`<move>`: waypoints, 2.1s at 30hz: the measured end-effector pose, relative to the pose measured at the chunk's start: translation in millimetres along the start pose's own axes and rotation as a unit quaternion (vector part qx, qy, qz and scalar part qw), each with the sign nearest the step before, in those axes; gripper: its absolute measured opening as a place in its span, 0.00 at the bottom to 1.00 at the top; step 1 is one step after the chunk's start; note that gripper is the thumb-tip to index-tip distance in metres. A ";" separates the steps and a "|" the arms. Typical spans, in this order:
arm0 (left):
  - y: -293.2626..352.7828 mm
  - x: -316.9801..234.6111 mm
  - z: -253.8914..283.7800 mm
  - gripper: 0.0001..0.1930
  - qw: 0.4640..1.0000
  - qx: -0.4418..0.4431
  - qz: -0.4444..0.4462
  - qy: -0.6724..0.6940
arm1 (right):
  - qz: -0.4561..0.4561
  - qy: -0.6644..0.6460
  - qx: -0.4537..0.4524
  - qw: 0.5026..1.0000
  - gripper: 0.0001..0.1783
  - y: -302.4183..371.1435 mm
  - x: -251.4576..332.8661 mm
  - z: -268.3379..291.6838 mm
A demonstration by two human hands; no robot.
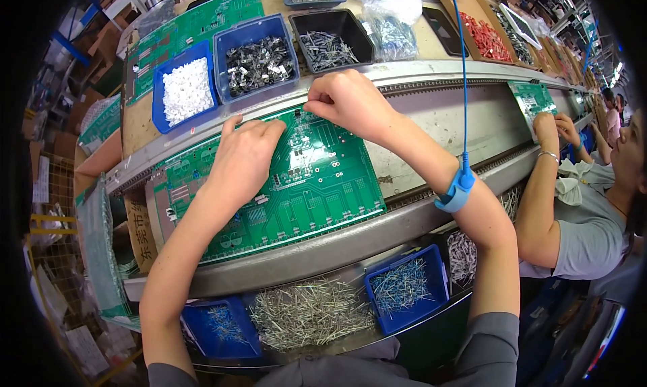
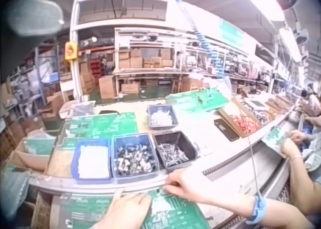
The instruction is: The person inserts electronic components into a circuit board by hand, slides the board down the assembly line conveyor, and places a new circuit board onto the track.
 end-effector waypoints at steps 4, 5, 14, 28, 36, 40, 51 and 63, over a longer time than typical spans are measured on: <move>-0.6 0.7 -0.2 0.04 1.000 0.000 0.002 0.004 | -0.001 -0.006 0.003 1.000 0.09 0.0 -0.2 -1.4; -0.8 0.9 -0.6 0.04 1.000 0.001 0.003 0.005 | 0.002 -0.001 0.003 1.000 0.08 -0.5 0.7 -0.8; -1.5 0.5 -1.1 0.06 1.000 0.016 0.000 0.005 | 0.005 0.004 0.004 1.000 0.08 -2.3 6.7 2.8; -3.2 2.9 -4.2 0.18 0.998 0.056 0.023 0.013 | 0.015 0.015 0.016 1.000 0.07 -2.8 6.8 -0.9; -3.8 2.0 -5.4 0.18 0.998 0.051 0.017 0.010 | 0.019 0.024 0.015 0.999 0.07 -2.3 6.3 -3.0; -3.6 2.4 -6.1 0.17 0.998 0.054 0.018 0.002 | 0.024 0.019 0.013 0.999 0.07 -4.2 7.9 -4.4; -4.6 2.4 -7.2 0.17 0.998 0.057 0.017 0.001 | 0.047 0.054 0.015 0.997 0.08 -7.0 10.2 -7.3; -3.6 4.6 -6.8 0.17 0.999 0.049 0.020 0.001 | 0.058 0.042 -0.031 0.997 0.05 9.9 11.8 -2.7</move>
Point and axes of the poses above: each hand's wrist, its own y-axis away from the middle knuckle, its own z-axis out of the back of the hand, x = y × z, the point moved 9 cm from there along -y, towards the middle knuckle, and after that the axes turned 9 degrees about z, right-handed, at the moved point
